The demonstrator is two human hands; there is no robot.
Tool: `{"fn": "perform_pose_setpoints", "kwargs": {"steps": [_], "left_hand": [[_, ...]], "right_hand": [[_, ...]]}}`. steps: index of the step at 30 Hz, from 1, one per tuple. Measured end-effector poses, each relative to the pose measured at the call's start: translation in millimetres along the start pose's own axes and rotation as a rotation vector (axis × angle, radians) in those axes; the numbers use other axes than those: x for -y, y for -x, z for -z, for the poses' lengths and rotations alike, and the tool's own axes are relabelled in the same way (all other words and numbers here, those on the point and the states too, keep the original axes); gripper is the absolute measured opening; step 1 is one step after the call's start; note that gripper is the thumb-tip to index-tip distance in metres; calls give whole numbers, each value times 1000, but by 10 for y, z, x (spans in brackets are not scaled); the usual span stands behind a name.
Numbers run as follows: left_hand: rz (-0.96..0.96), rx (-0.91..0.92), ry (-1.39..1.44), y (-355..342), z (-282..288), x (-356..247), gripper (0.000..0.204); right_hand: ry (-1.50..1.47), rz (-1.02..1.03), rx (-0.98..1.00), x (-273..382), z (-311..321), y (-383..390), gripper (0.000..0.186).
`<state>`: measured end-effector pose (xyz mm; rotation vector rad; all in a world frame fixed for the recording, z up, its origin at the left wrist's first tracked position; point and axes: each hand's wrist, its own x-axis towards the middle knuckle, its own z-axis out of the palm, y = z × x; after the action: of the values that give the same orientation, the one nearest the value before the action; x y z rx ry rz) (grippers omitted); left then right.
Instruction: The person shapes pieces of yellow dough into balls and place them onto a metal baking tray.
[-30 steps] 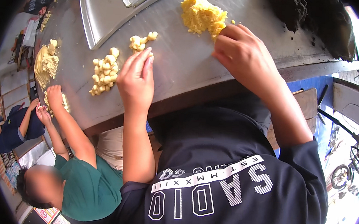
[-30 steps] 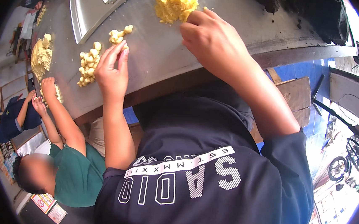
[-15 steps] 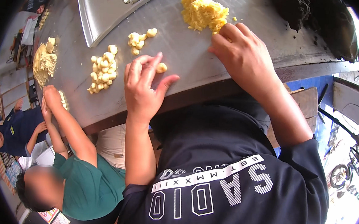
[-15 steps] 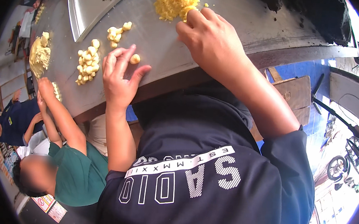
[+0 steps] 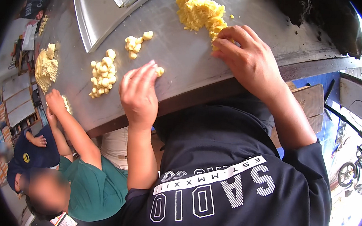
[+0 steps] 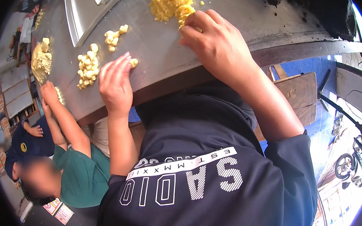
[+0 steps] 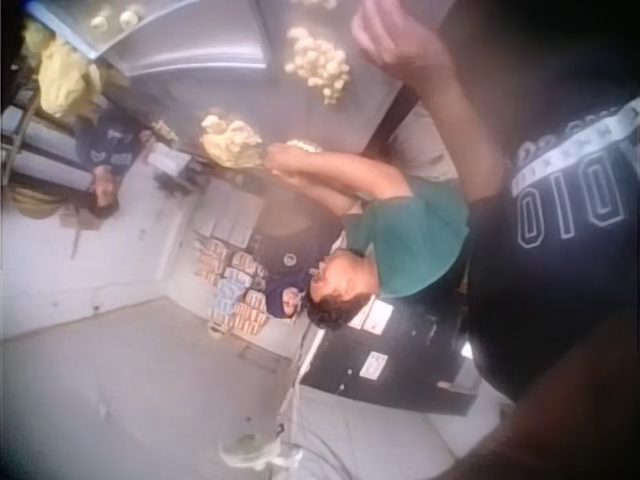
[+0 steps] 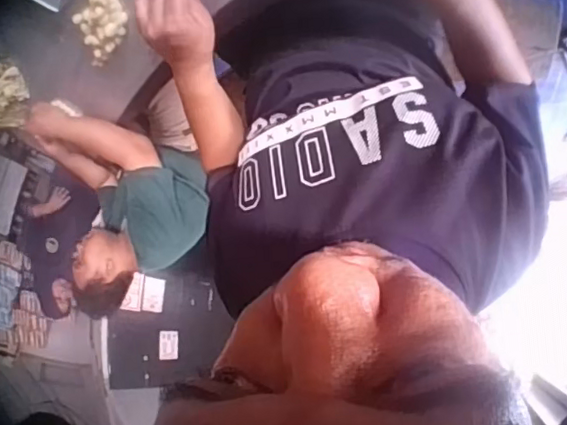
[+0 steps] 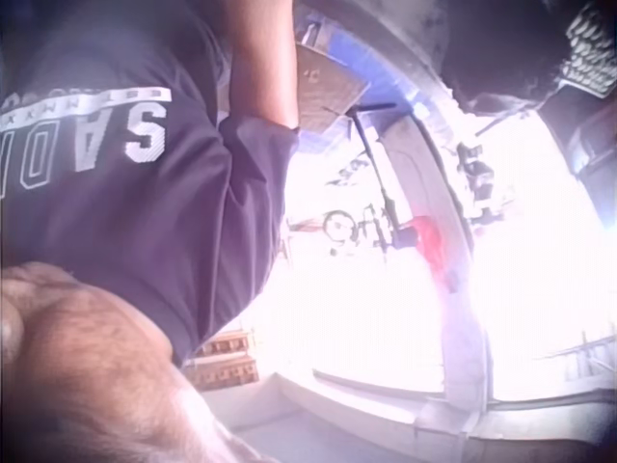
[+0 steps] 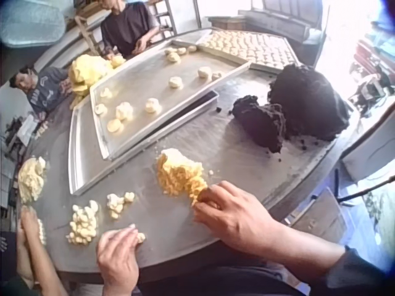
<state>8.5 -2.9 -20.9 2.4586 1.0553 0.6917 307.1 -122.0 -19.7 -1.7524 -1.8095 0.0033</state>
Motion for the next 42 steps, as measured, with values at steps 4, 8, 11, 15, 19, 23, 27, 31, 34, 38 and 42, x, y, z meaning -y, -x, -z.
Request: {"fn": "perform_pose_setpoints", "kwargs": {"steps": [4,8,11,15,19,23,27,31,34,38,42], "left_hand": [[-271,125,-440,-172,160,-181,41],[-471,34,-386,-893,246,-267,26],[-624,-319,-292,-1220,-212,-398,14],[-706,-318,-153,-1165,-580,-200,21],[-838,-237,-65,-1037,-612,-295,26],[-611,-317,-60,-1119,-605,-204,26],[-612,-148,17,-1101,-617,-245,28],[131,-134,888,-1013,-305,-138,43],[-182,-164,-435,-414,61,14,24],[-104,-107,-538,54,-20,-114,19],[83,-165,75,47,-136,-90,11]], "right_hand": [[4,2,-26,-2,-49,21,26],[89,20,11,31,-21,2,26],[123,19,63,137,19,-104,17],[-40,-62,-12,123,58,-104,15],[51,-154,8,47,40,-46,12],[105,9,15,15,23,-98,16],[63,77,37,102,-60,-172,13],[-5,9,77,-21,40,-230,21],[-50,-78,22,37,177,-71,23],[-57,-101,74,104,197,81,28],[-183,-49,72,291,135,5,30]]}}
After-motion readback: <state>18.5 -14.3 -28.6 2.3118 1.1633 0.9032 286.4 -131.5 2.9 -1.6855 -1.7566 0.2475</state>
